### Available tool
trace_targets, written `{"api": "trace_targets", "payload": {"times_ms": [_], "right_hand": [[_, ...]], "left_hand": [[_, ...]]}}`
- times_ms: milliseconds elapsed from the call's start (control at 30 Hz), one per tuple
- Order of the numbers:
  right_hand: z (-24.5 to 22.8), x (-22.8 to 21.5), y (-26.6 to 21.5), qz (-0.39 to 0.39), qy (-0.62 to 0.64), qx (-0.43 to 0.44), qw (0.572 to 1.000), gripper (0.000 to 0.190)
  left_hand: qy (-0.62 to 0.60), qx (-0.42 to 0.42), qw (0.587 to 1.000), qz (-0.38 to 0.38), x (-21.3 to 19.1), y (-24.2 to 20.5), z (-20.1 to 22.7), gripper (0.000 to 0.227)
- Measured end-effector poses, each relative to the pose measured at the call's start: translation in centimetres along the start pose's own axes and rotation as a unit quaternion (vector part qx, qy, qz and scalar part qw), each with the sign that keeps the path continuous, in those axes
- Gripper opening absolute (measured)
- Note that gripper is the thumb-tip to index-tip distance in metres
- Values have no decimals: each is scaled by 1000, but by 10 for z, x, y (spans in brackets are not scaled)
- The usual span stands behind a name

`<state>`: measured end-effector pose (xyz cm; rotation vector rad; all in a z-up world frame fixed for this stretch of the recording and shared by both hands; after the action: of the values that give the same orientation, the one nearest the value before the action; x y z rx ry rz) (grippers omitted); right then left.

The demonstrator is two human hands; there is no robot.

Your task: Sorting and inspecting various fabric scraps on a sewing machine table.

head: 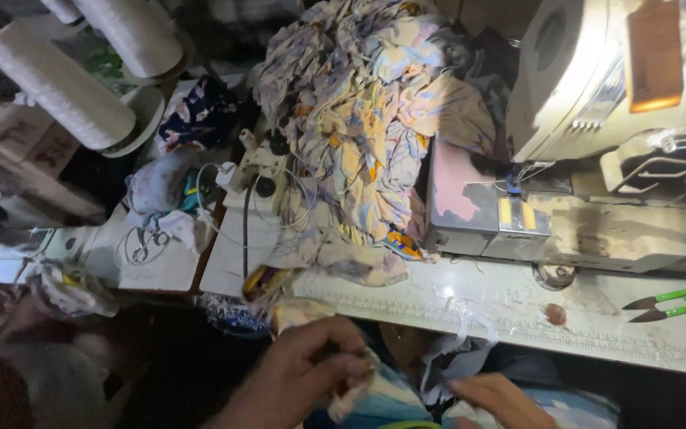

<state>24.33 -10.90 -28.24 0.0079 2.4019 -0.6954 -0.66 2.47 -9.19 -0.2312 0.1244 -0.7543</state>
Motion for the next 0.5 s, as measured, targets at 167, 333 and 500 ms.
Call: {"api": "trace_targets", "payload": {"times_ms": [167, 333, 500], "right_hand": [[-165, -37, -45, 173, 144, -312, 923, 78], [-145, -50, -21, 43, 357, 30, 933, 26], [-126, -53, -20, 5, 411, 63, 910, 38]], "left_hand": [[-53, 199, 975, -81, 20, 21, 56, 12], [18, 260, 965, -3, -24, 44, 82, 11], [-171, 187, 967, -34, -13, 54, 45, 15]]}}
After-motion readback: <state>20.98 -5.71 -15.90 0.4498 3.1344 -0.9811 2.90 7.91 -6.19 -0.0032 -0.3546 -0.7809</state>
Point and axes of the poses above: each hand's wrist, its own y-axis towards the middle knuckle, its own x-axis out of the palm, z = x × y, the point moved 5 cm from there along y, towards the middle knuckle, and after that the axes turned 13 degrees about x, right-handed, at the moved point
